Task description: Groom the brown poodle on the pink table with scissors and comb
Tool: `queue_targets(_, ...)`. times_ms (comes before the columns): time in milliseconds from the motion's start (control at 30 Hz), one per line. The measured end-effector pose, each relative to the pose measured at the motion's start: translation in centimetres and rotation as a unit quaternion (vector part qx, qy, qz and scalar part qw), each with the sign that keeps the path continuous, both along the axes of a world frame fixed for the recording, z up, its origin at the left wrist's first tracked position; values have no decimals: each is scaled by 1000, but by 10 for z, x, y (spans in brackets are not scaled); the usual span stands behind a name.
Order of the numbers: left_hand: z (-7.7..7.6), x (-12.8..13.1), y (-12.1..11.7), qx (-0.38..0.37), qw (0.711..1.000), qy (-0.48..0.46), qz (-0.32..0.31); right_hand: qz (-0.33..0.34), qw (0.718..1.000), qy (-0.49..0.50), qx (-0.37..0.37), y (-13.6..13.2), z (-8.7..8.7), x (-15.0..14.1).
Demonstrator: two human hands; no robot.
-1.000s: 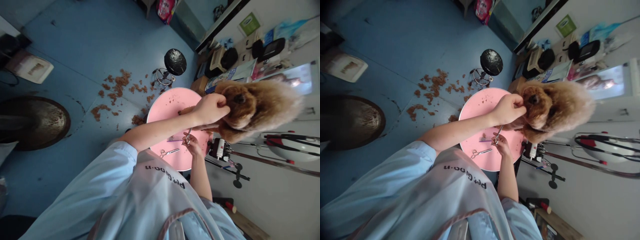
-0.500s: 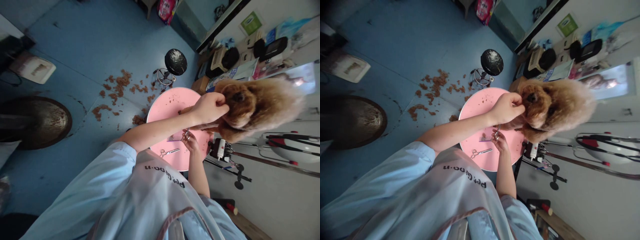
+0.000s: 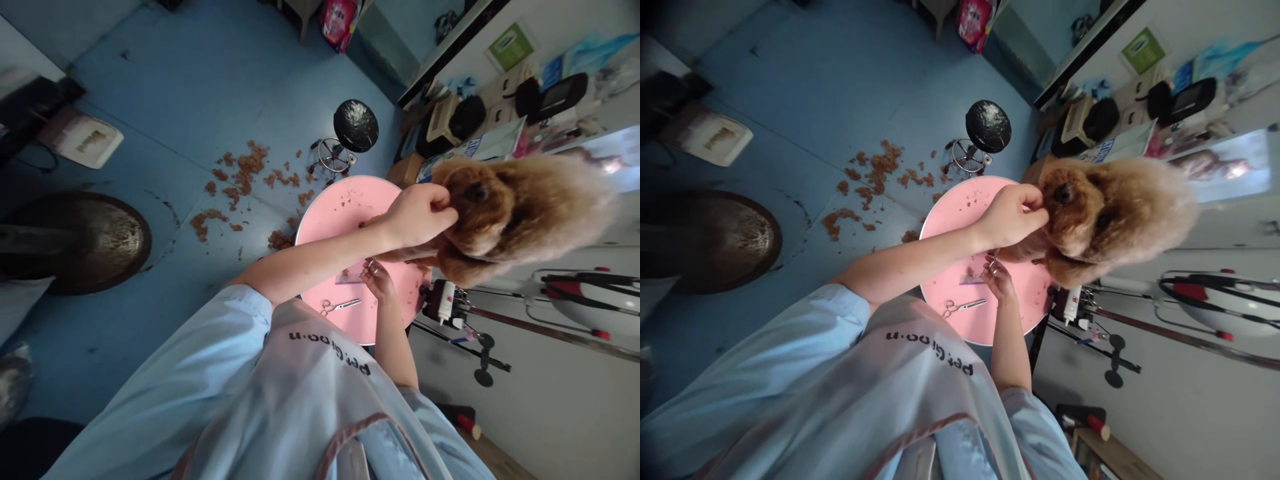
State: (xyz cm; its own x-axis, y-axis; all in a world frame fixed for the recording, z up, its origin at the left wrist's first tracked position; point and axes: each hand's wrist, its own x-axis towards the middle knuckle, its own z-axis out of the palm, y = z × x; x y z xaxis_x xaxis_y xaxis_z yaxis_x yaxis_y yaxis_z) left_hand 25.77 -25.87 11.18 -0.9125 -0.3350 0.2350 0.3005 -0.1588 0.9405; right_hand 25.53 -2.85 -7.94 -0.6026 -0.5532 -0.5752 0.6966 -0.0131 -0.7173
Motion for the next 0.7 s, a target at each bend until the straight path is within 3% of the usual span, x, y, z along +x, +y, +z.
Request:
queue_targets(467, -1, -4, 0, -1, 1000, 6, -3, -41, 999, -13, 32, -14, -27, -7)
queue_targets(700, -3, -6, -1, 6, 1000, 10, 0, -43, 995, 39, 81, -17, -42, -8)
